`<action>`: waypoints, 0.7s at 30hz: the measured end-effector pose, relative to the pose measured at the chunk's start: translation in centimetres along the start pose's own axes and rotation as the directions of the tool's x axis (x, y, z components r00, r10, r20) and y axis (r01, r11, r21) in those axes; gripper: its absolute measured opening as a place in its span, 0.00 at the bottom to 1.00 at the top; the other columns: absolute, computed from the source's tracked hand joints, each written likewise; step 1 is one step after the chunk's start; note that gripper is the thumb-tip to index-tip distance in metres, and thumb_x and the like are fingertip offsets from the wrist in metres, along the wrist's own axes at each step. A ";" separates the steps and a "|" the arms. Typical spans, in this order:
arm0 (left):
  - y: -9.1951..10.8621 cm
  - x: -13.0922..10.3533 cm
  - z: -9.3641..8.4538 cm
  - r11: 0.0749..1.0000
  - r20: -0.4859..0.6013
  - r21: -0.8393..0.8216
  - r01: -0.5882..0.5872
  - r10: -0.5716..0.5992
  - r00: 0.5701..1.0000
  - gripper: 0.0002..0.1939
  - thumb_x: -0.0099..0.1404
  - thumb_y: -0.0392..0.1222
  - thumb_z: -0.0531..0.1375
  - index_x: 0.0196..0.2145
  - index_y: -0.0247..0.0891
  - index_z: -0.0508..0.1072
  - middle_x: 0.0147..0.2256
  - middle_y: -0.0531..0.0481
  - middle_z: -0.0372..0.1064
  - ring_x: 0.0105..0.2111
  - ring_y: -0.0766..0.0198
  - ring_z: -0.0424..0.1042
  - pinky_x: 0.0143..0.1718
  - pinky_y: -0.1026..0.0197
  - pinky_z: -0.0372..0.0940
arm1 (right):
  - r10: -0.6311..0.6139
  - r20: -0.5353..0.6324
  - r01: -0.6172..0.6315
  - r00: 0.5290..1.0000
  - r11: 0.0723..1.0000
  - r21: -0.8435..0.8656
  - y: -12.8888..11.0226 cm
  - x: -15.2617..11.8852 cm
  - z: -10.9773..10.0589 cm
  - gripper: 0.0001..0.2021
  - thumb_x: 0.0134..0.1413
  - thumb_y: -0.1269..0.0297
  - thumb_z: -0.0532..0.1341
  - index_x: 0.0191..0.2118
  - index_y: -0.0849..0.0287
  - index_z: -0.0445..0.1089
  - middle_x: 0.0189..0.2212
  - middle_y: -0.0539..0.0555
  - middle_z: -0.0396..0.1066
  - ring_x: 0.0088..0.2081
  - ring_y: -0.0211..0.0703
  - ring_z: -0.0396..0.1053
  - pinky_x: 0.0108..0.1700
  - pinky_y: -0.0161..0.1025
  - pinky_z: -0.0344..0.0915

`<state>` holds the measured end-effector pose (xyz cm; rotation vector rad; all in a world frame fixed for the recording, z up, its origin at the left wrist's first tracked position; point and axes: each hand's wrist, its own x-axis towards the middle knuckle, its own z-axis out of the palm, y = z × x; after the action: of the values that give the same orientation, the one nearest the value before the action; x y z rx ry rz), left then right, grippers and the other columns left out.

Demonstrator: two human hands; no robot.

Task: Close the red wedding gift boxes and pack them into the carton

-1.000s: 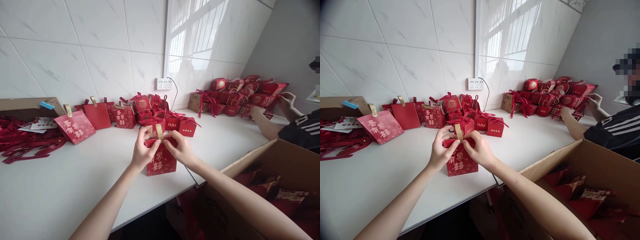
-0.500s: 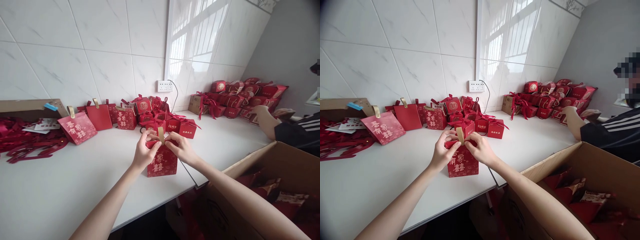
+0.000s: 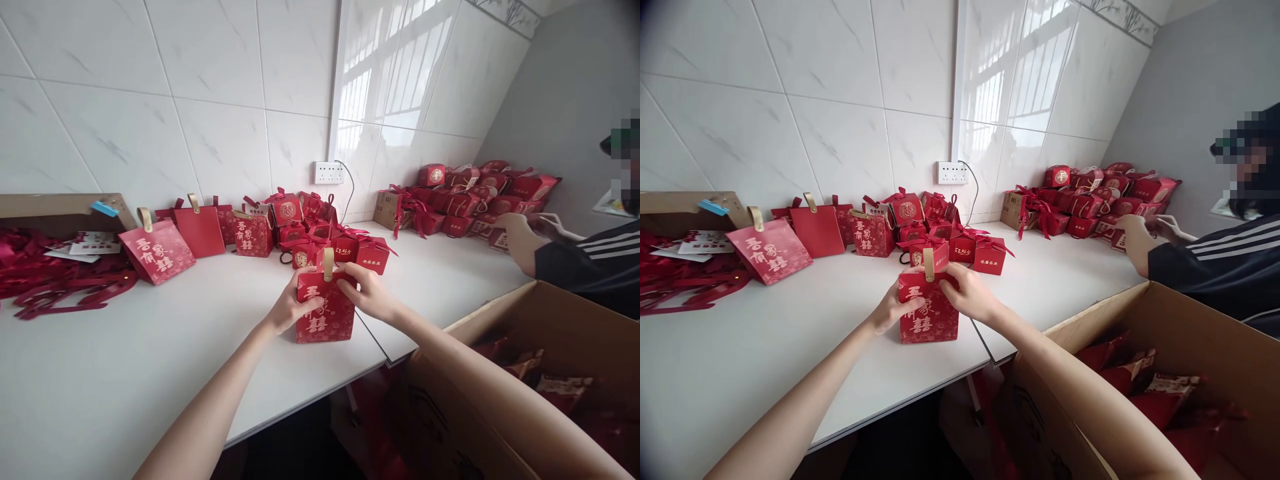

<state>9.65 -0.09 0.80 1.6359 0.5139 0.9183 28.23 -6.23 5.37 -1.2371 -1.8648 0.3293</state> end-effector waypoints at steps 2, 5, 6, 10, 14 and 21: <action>-0.8 0.1 -0.5 0.998 0.048 0.004 0.059 -0.059 0.997 0.32 0.50 0.48 0.67 0.50 0.39 0.60 0.45 0.45 0.69 0.44 0.55 0.70 0.45 0.55 0.66 | 0.105 -0.098 -0.103 0.990 0.994 0.021 0.8 -0.1 -0.9 0.07 0.51 0.65 0.55 0.35 0.58 0.68 0.31 0.52 0.70 0.33 0.42 0.66 0.36 0.40 0.61; -1.3 0.2 -0.1 0.998 0.023 0.039 0.041 -0.042 0.999 0.34 0.49 0.47 0.67 0.51 0.40 0.59 0.48 0.44 0.67 0.46 0.55 0.69 0.47 0.54 0.65 | 0.293 -0.233 -0.194 0.927 0.908 0.370 2.3 -0.8 -2.1 0.07 0.48 0.60 0.59 0.32 0.56 0.67 0.29 0.50 0.70 0.32 0.42 0.66 0.37 0.40 0.64; -1.2 0.2 0.3 0.998 -0.019 0.060 -0.001 0.002 1.000 0.35 0.50 0.48 0.67 0.52 0.41 0.58 0.47 0.44 0.67 0.46 0.55 0.69 0.47 0.53 0.65 | 0.347 -0.237 -0.183 0.907 0.835 0.519 2.8 -1.1 -2.4 0.07 0.47 0.59 0.61 0.32 0.56 0.67 0.29 0.50 0.70 0.32 0.41 0.67 0.37 0.40 0.66; 0.3 -0.3 2.4 0.909 -0.243 0.325 -0.261 0.347 0.906 0.37 0.47 0.50 0.68 0.53 0.41 0.60 0.45 0.45 0.65 0.43 0.56 0.67 0.45 0.54 0.64 | 0.470 -0.153 -0.116 0.870 0.495 0.861 3.9 -3.0 -2.5 0.12 0.37 0.62 0.69 0.31 0.55 0.69 0.29 0.47 0.71 0.31 0.37 0.69 0.38 0.35 0.69; 1.6 -0.7 3.5 0.887 -0.262 0.278 -0.368 0.438 0.860 0.37 0.42 0.57 0.70 0.47 0.39 0.65 0.34 0.50 0.64 0.34 0.62 0.66 0.35 0.60 0.65 | 0.563 0.037 -0.259 0.825 0.320 0.911 3.6 -4.8 -2.5 0.10 0.39 0.65 0.70 0.31 0.59 0.71 0.27 0.49 0.73 0.29 0.35 0.71 0.34 0.31 0.72; 2.9 -1.4 3.3 0.959 -0.198 0.029 -0.282 0.283 0.939 0.17 0.59 0.55 0.60 0.32 0.37 0.67 0.20 0.57 0.60 0.19 0.69 0.64 0.21 0.66 0.61 | 0.770 0.357 -0.580 0.528 0.020 0.814 1.0 -7.1 -2.8 0.07 0.53 0.72 0.60 0.39 0.62 0.71 0.30 0.52 0.75 0.27 0.35 0.75 0.21 0.23 0.71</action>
<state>11.02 -3.94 2.94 1.6531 0.4199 1.3063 32.06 -12.47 2.86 -1.1777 -0.4366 1.4903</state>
